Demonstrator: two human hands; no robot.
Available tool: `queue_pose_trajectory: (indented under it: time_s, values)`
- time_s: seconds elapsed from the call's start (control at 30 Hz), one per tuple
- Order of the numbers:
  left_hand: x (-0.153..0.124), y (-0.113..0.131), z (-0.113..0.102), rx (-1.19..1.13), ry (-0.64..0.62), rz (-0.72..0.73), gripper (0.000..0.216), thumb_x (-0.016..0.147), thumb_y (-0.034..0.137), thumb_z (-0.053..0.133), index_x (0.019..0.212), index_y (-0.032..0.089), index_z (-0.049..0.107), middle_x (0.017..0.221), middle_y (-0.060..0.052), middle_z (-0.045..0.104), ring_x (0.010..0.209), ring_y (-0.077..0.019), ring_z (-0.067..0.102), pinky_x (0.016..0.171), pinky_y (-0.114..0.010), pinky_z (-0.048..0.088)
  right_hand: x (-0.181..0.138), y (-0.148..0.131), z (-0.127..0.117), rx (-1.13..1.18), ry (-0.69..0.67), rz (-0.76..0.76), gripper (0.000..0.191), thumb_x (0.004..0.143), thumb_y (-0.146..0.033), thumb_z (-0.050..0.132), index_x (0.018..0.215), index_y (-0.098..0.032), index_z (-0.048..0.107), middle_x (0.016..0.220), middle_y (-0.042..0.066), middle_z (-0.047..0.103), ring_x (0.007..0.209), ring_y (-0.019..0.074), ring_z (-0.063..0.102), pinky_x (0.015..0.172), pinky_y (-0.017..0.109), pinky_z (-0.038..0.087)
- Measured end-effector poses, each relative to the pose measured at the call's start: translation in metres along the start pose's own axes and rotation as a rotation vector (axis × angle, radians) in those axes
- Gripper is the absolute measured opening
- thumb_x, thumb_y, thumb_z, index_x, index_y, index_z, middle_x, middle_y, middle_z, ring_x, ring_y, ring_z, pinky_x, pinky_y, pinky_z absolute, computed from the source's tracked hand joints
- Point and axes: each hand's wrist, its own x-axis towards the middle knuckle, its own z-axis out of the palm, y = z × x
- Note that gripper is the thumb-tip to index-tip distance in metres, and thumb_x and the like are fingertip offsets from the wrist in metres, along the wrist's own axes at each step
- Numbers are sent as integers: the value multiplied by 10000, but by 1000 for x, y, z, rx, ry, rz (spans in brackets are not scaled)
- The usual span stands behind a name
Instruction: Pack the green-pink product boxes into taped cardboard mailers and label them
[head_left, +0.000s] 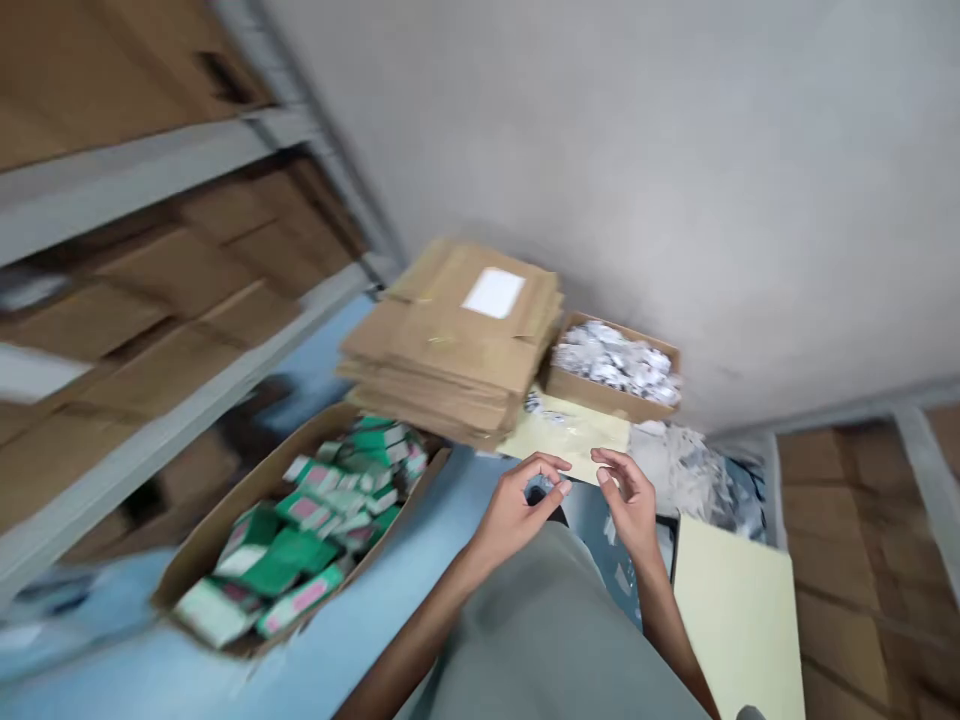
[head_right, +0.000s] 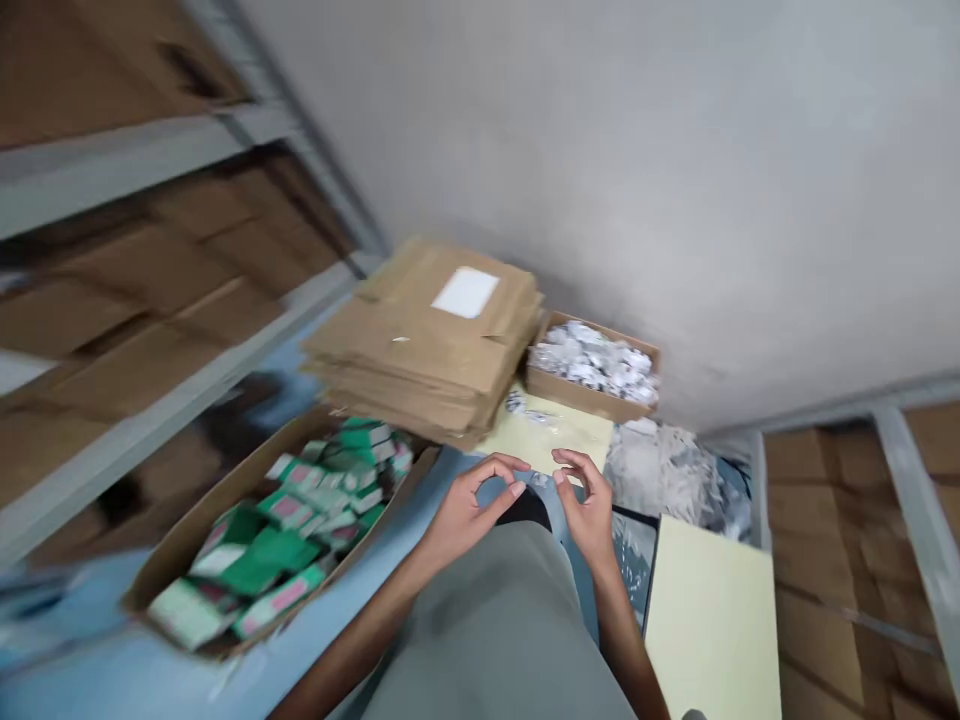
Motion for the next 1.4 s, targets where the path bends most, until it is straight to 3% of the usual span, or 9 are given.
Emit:
queue_pose_trajectory:
  time_s: [0.17, 0.27, 0.47, 0.6, 0.77, 0.93, 1.17, 1.27, 1.4]
  values:
    - [-62, -13, -56, 55, 492, -144, 366, 1009, 562, 738, 825, 254, 668, 1148, -98, 856, 1118, -277, 808, 1080, -448, 617, 52, -4, 70, 33, -485, -68, 297, 1048, -538, 792, 1218, -298, 838, 1266, 121, 860, 1199, 314, 827, 1031, 476, 689]
    - [-119, -26, -73, 70, 802, -250, 445, 983, 659, 750, 814, 256, 664, 1145, -109, 860, 1125, -293, 810, 1080, -470, 622, 65, -12, 111, 36, -735, -110, 306, 1065, -534, 772, 1237, -289, 835, 1276, 121, 859, 1203, 300, 822, 1044, 463, 682]
    - [-221, -54, -57, -47, 1363, -405, 512, 941, 742, 779, 824, 258, 658, 1136, -126, 865, 1132, -298, 809, 1055, -482, 636, 53, -26, 179, 29, -1105, -155, 316, 1078, -533, 762, 1289, -306, 821, 1317, 100, 850, 1215, 278, 814, 1059, 449, 680]
    - [-259, -70, -52, -147, 1583, -464, 469, 940, 689, 819, 853, 246, 693, 1159, -128, 864, 1178, -296, 799, 1090, -493, 625, 26, -30, 221, -25, -1254, -136, 351, 1081, -583, 746, 1289, -310, 821, 1321, 89, 847, 1187, 260, 816, 1053, 431, 684]
    - [-289, -95, -98, -244, 1642, -441, 460, 940, 672, 837, 859, 241, 698, 1164, -124, 862, 1200, -294, 795, 1091, -492, 623, -12, -29, 288, -113, -1310, -125, 376, 1078, -616, 741, 1270, -303, 821, 1317, 85, 849, 1181, 252, 818, 1047, 411, 680]
    - [-327, -120, -186, -274, 1611, -366, 452, 954, 655, 839, 855, 246, 675, 1154, -118, 859, 1205, -285, 793, 1093, -472, 621, -59, -25, 381, -173, -1307, -99, 411, 1058, -645, 757, 1254, -287, 810, 1282, 93, 860, 1146, 253, 828, 1033, 408, 683]
    - [-387, -154, -300, -215, 1459, -448, 437, 979, 647, 813, 866, 254, 656, 1164, -102, 850, 1198, -287, 790, 1077, -466, 641, -114, -16, 495, -238, -1328, -78, 405, 1083, -642, 726, 1276, -294, 803, 1320, 85, 848, 1174, 245, 822, 1048, 398, 682]
    - [-396, -180, -335, -192, 1411, -489, 402, 984, 622, 815, 894, 254, 677, 1162, -94, 844, 1193, -283, 792, 1081, -460, 647, -115, 5, 534, -284, -1335, -83, 405, 1093, -638, 711, 1301, -301, 796, 1341, 79, 840, 1185, 242, 816, 1064, 398, 676]
    - [-384, -233, -372, -243, 1343, -528, 391, 976, 607, 821, 913, 244, 690, 1145, -92, 832, 1163, -264, 794, 1094, -430, 648, -101, 62, 586, -359, -1316, -84, 474, 1082, -694, 691, 1302, -284, 781, 1342, 93, 838, 1186, 250, 815, 1063, 396, 674]
